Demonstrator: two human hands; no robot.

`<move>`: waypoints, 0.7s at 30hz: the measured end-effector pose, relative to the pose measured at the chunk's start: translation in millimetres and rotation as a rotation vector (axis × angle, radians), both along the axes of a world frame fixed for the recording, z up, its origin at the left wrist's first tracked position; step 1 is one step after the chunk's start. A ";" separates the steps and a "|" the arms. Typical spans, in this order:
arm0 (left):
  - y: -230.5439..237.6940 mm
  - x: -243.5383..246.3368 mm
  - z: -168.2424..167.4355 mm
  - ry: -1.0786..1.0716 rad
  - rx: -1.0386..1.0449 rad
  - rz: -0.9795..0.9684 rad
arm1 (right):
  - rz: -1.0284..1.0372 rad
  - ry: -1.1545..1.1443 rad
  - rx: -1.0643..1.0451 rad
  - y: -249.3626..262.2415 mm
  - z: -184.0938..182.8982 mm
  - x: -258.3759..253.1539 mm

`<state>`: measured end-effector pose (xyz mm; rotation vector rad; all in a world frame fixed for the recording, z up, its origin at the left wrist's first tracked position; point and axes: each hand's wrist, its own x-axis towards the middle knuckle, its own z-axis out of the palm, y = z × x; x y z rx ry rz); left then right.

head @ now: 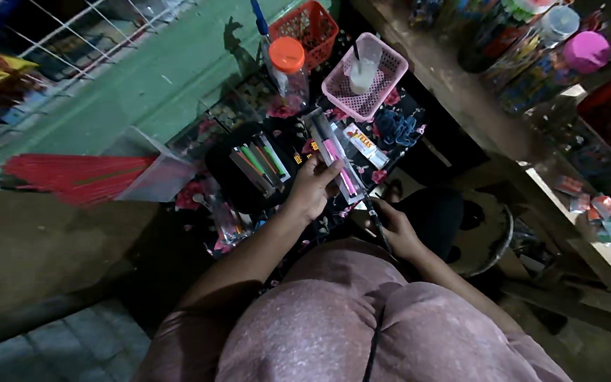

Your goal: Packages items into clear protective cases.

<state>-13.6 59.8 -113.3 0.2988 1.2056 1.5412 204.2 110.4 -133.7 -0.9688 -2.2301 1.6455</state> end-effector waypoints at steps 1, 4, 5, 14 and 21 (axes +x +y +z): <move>0.0 0.0 0.9 0.001 0.005 -0.004 | 0.000 0.005 0.006 -0.1 -0.3 0.7; -0.3 0.4 2.5 -0.004 0.018 -0.004 | 0.000 0.031 0.017 -2.0 -1.8 1.7; -0.2 1.0 3.3 -0.007 0.019 -0.001 | -0.001 0.036 0.034 -2.9 -2.7 1.9; -1.3 4.2 1.9 -0.013 0.053 -0.008 | -0.019 0.054 0.144 -10.2 -7.7 2.6; 8.5 -12.2 5.6 0.139 -0.011 0.070 | 0.006 0.009 0.155 -11.7 -5.3 7.3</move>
